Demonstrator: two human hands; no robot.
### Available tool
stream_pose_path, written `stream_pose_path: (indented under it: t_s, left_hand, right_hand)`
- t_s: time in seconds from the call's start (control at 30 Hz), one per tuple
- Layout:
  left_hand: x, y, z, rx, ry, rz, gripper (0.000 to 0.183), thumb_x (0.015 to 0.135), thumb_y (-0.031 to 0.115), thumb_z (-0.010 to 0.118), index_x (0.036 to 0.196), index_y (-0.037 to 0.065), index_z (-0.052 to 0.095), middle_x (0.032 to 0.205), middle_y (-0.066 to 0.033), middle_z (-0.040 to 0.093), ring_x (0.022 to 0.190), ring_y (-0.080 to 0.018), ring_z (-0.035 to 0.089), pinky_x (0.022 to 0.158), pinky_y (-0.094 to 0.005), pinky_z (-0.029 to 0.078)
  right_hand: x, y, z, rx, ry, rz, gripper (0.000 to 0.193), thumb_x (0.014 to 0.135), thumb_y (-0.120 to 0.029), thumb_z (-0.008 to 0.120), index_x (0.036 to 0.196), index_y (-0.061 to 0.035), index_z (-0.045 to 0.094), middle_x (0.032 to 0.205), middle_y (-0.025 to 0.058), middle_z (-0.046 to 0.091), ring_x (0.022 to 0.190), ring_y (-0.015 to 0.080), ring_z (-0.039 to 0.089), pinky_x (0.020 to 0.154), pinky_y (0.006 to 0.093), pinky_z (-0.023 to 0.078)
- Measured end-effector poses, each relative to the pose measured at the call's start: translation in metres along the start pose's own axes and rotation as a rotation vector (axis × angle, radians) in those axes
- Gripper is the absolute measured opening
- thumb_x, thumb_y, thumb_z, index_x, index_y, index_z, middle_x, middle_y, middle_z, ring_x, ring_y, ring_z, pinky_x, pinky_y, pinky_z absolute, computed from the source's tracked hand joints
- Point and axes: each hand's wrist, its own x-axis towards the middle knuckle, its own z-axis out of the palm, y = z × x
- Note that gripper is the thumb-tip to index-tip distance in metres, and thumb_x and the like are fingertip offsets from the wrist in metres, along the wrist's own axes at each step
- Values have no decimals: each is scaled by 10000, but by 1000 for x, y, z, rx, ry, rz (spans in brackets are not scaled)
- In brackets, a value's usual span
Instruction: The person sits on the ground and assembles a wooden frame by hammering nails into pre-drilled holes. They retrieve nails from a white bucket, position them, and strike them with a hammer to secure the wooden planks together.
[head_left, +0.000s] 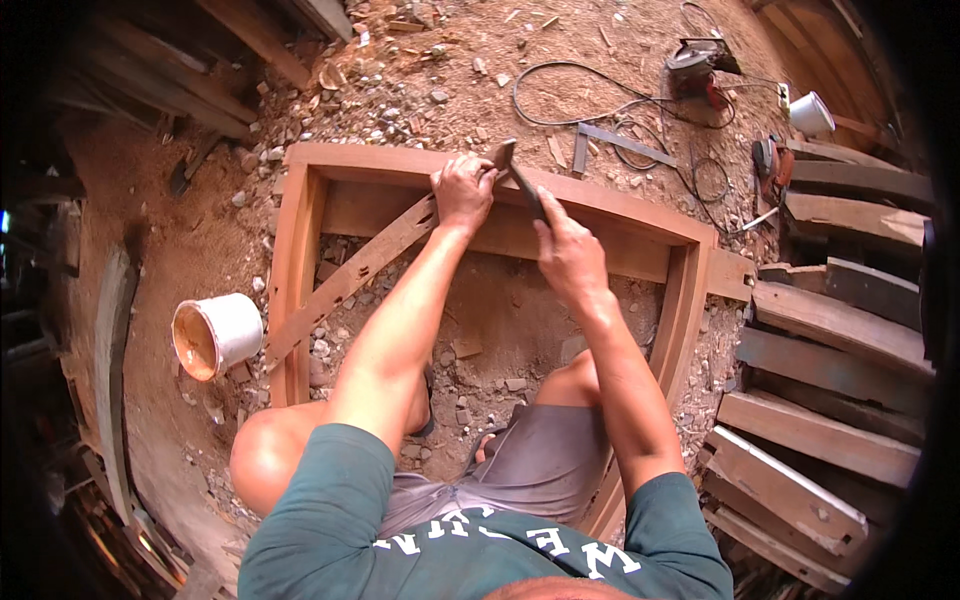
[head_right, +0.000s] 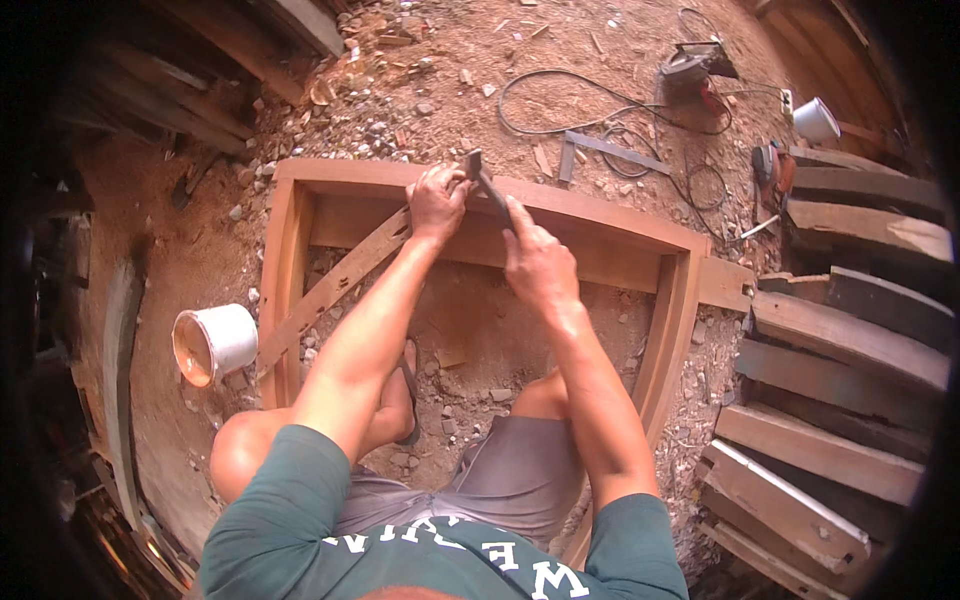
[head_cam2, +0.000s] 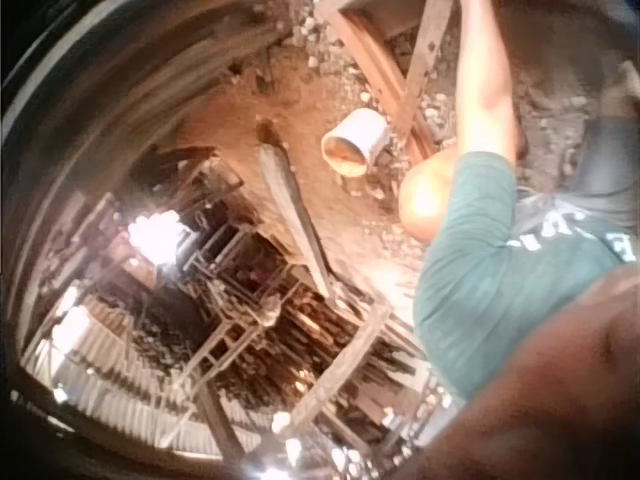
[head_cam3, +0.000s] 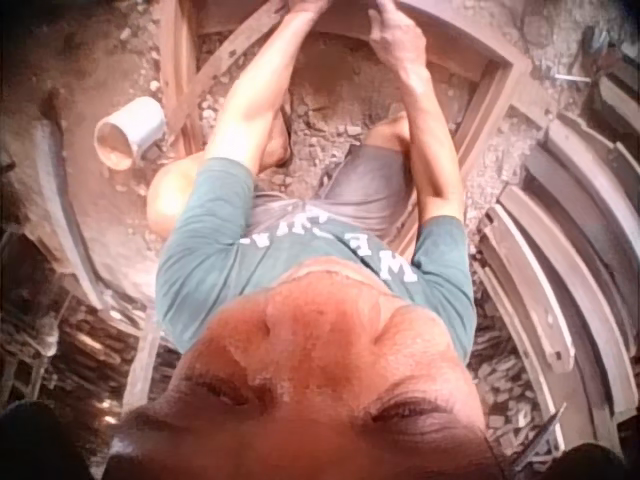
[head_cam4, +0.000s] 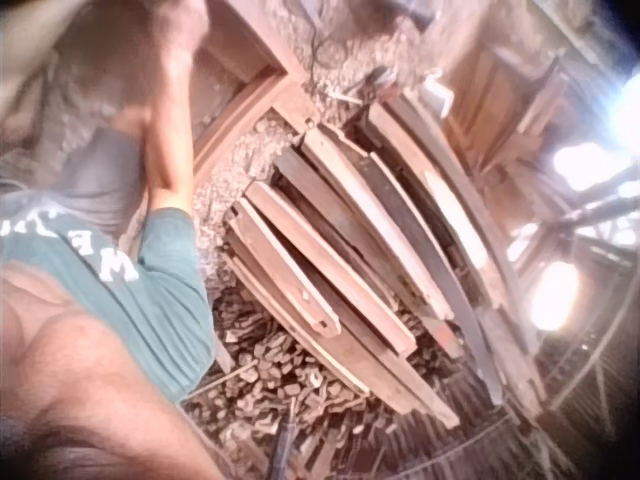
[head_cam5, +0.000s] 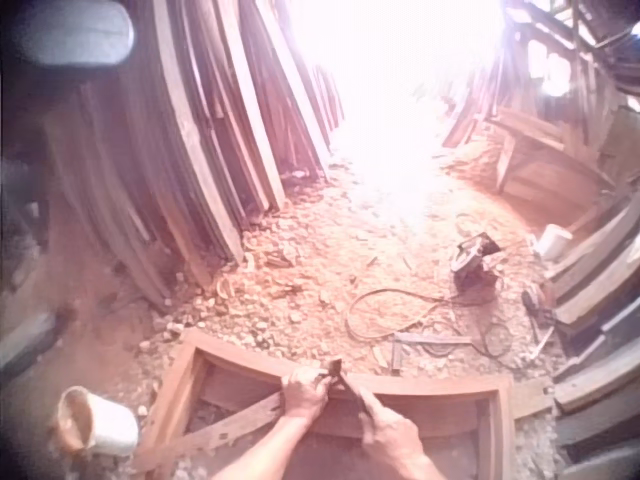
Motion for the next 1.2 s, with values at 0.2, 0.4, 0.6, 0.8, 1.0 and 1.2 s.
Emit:
stream_pose_path:
  t_s: [0.2,0.4,0.6,0.8,1.0,1.2]
  left_hand:
    - [95,-100,-120,-94,-473,-510,345,832,372,747,912,36,762,873,-105,762,859,-198,697,807,-402,553]
    - [54,-145,-318,-359,-485,-1005,313,1063,283,505,1203,53,664,793,26,483,676,-53,474,552,-224,406]
    - [-46,-171,-310,-890,-372,-1085,265,1040,39,517,1278,-66,567,1081,-126,629,907,-181,675,854,-299,619]
    - [-38,-176,-261,-1394,-241,-1032,309,1079,135,442,1275,-67,571,1169,-212,674,1116,-346,701,986,-412,607]
    - [-27,-195,-234,-1475,-285,-1031,342,1085,188,396,1251,-50,577,1191,-227,682,1135,-349,690,987,-426,597]
    - [-26,-196,-172,-533,-438,-818,264,965,29,489,1175,-24,639,1069,-147,735,995,-253,716,842,-356,593]
  right_hand:
    - [-44,28,-24,212,-216,118,248,952,-186,684,1161,-54,676,817,215,677,733,318,681,708,417,526]
    - [-77,65,0,17,-536,174,279,903,-196,712,1140,-50,716,894,236,720,854,374,717,780,438,537]
    - [-45,35,31,-326,-773,-142,282,833,-173,705,1094,-65,726,979,240,732,1000,415,703,859,512,553]
    - [-44,15,65,-432,-803,-99,303,843,-173,677,1137,-123,733,1027,214,746,1037,399,708,895,504,569]
    - [-45,13,69,-443,-821,-56,310,837,-157,651,1133,-116,733,1042,209,748,1029,405,712,881,506,579]
    - [-65,35,93,-353,-774,4,369,794,-126,675,1160,-103,714,1054,219,740,1055,407,700,891,502,565]
